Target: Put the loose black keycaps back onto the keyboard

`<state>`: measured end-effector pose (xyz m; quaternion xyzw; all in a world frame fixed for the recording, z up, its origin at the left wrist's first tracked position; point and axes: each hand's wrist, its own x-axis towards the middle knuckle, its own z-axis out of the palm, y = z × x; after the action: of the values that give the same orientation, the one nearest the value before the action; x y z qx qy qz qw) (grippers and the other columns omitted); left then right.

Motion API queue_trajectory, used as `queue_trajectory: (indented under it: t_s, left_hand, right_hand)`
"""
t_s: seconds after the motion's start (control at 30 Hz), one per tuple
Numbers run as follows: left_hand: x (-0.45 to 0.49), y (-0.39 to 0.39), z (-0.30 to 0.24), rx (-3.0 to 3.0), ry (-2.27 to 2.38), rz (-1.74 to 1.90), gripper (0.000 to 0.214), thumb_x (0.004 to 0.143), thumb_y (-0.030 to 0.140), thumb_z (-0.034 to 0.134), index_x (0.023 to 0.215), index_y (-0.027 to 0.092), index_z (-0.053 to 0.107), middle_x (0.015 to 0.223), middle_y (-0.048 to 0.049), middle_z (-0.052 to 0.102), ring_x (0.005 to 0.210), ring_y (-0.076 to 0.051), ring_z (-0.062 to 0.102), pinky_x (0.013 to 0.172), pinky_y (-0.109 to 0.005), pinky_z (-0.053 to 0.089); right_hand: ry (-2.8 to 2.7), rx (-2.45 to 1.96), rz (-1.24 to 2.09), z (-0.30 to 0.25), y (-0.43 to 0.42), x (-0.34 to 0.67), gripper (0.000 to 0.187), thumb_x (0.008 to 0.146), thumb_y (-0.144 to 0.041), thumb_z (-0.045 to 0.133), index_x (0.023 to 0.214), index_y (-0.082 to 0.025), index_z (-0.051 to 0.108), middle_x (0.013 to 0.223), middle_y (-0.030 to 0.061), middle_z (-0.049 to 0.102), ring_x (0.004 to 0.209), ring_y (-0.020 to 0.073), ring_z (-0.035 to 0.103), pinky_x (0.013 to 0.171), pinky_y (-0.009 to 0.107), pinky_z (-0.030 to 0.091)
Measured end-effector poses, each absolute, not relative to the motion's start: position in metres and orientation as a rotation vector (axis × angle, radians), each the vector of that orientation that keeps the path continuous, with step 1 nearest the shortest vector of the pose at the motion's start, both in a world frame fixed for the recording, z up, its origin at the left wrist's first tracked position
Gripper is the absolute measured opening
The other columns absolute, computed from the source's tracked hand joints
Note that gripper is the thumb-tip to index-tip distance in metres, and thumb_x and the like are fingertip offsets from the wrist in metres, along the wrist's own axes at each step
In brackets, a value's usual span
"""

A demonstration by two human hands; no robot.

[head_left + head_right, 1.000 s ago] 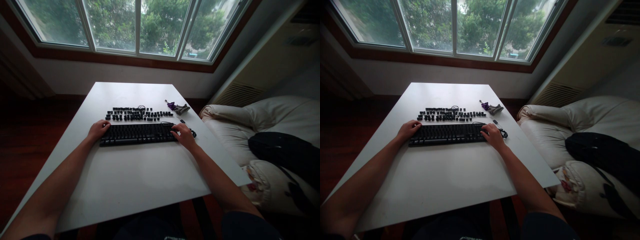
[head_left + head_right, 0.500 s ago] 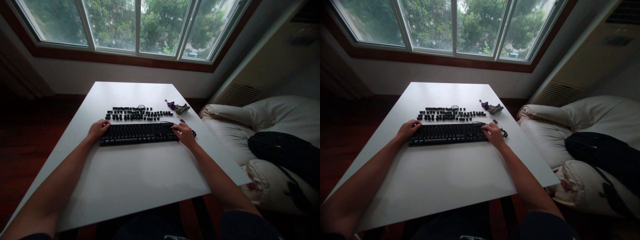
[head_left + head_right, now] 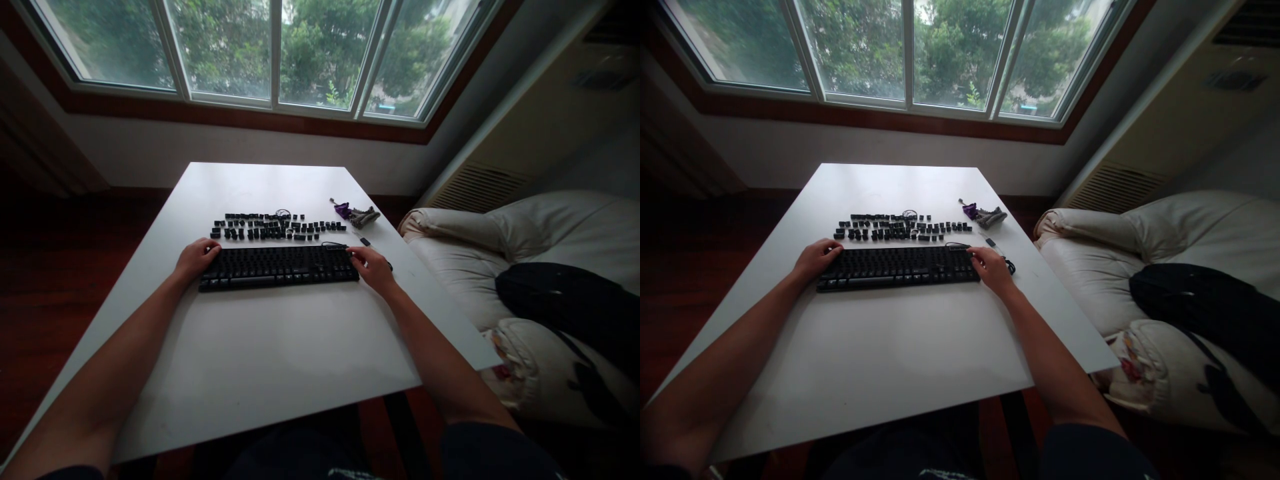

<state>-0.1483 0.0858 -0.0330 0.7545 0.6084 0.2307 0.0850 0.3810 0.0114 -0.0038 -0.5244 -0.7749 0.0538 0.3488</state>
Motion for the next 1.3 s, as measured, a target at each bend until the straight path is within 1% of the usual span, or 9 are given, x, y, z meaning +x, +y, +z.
queue_trajectory:
  t_s: [0.2, 0.67, 0.83, 1.07, 1.3]
  left_hand:
    - [-0.148, 0.086, -0.033, 2.255, 1.81, 0.697, 0.036, 0.091, 0.049, 0.047, 0.097, 0.022, 0.071, 0.101, -0.0048, 0.069, 0.084, -0.021, 0.061, 0.074, -0.031, 0.043]
    - [-0.148, 0.086, -0.033, 2.266, 1.811, 0.693, 0.036, 0.09, 0.049, 0.047, 0.097, 0.023, 0.071, 0.1, -0.0051, 0.069, 0.085, -0.021, 0.062, 0.075, -0.032, 0.043]
    - [-0.147, 0.086, -0.033, 2.261, 1.814, 0.691, 0.036, 0.091, 0.049, 0.047, 0.097, 0.023, 0.071, 0.101, -0.005, 0.068, 0.085, -0.021, 0.061, 0.076, -0.032, 0.043]
    - [-0.148, 0.085, -0.032, 2.257, 1.815, 0.677, 0.037, 0.09, 0.049, 0.046, 0.098, 0.023, 0.071, 0.102, -0.0055, 0.069, 0.086, -0.022, 0.061, 0.076, -0.032, 0.043]
    - [-0.146, 0.083, -0.029, 2.239, 1.835, 0.667, 0.037, 0.089, 0.049, 0.047, 0.098, 0.023, 0.072, 0.103, -0.0056, 0.069, 0.086, -0.022, 0.061, 0.076, -0.032, 0.044]
  right_hand:
    - [-1.995, -1.388, 0.16, -0.007, 0.013, 0.383, 0.023, 0.087, -0.024, 0.06, 0.109, -0.022, 0.066, 0.085, 0.0035, 0.067, 0.07, 0.0188, 0.058, 0.071, 0.034, 0.048]
    - [-1.996, -1.388, 0.155, -0.006, 0.012, 0.382, 0.022, 0.085, -0.022, 0.059, 0.106, -0.022, 0.065, 0.087, 0.0036, 0.067, 0.071, 0.0182, 0.058, 0.07, 0.033, 0.049]
    - [-1.994, -1.4, 0.184, -0.01, 0.015, 0.385, 0.022, 0.084, -0.024, 0.06, 0.105, -0.022, 0.066, 0.091, 0.0047, 0.068, 0.079, 0.0203, 0.062, 0.071, 0.034, 0.051]
    - [-2.018, -1.372, 0.272, -0.018, 0.021, 0.393, 0.018, 0.084, -0.027, 0.062, 0.098, -0.024, 0.072, 0.11, 0.0076, 0.066, 0.1, 0.0241, 0.061, 0.072, 0.035, 0.057]
    - [-2.003, -1.334, 0.377, -0.016, 0.021, 0.394, 0.02, 0.084, -0.026, 0.063, 0.101, -0.026, 0.074, 0.115, 0.0076, 0.066, 0.105, 0.0248, 0.062, 0.077, 0.038, 0.059]
